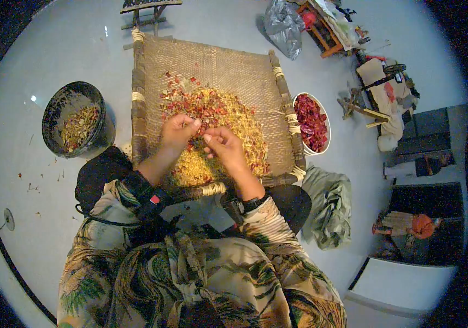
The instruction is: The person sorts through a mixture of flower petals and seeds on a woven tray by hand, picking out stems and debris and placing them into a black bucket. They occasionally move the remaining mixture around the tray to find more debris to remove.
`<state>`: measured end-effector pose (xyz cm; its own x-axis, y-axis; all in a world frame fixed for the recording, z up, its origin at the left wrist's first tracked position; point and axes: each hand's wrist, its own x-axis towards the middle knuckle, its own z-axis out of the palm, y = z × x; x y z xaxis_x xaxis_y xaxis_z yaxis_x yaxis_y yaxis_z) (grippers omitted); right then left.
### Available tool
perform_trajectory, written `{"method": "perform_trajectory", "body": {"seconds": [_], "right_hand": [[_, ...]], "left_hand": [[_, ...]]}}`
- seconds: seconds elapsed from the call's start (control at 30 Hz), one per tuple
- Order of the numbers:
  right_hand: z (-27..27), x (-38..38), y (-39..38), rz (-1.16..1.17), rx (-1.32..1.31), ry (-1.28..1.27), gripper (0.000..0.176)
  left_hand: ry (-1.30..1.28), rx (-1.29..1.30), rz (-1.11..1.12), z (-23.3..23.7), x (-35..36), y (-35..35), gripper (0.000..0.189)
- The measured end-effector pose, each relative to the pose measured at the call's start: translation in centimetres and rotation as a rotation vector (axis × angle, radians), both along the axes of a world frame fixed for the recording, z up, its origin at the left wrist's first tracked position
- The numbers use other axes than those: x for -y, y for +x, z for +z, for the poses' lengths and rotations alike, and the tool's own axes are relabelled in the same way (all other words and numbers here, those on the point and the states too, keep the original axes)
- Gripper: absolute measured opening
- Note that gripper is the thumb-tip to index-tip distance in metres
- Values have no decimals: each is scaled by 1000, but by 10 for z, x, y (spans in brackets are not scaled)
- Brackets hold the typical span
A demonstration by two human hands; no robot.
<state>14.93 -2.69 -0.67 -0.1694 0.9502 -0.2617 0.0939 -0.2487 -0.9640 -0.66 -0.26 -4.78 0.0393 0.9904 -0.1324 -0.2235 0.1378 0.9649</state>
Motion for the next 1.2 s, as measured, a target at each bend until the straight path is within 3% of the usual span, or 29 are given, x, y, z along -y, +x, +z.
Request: {"method": "perform_trajectory", "body": {"seconds": [0.23, 0.27, 0.33, 0.37, 0.43, 0.47, 0.5, 0.57, 0.7, 0.87, 1.03, 1.2], "right_hand": [[27, 7, -11, -61, 59, -15, 20], [-4, -1, -2, -6, 43, -13, 18], [2, 4, -2, 19, 2, 150, 17], [-17, 1, -3, -13, -80, 334, 17], [-19, 3, 1, 36, -187, 130, 20], [-20, 4, 1, 35, -106, 124, 20], [-34, 2, -2, -3, -208, 260, 18], [-23, 6, -1, -26, -64, 80, 13], [-25, 13, 1, -75, -159, 44, 11], [-20, 19, 6, -88, -153, 67, 11], [-12, 24, 6, -140, -158, 86, 14], [-11, 29, 7, -109, 22, 252, 18]], "left_hand": [[53, 135, -84, 10, 6, 0, 15], [72, 88, -75, 11, 6, 1, 14], [45, -111, -121, 44, 13, -2, 12], [163, -109, -81, 16, 7, 0, 11], [169, -89, -59, 40, 18, 3, 13], [192, -202, -75, 22, 11, 0, 13], [231, -225, -72, 25, 12, 3, 14], [277, -224, -77, 30, 14, 4, 16], [264, -201, -116, 19, 13, 4, 17], [232, -122, -169, 17, 15, 7, 12], [235, -238, -194, 46, 28, 12, 12], [330, -316, -130, 36, 29, 15, 13]]}}
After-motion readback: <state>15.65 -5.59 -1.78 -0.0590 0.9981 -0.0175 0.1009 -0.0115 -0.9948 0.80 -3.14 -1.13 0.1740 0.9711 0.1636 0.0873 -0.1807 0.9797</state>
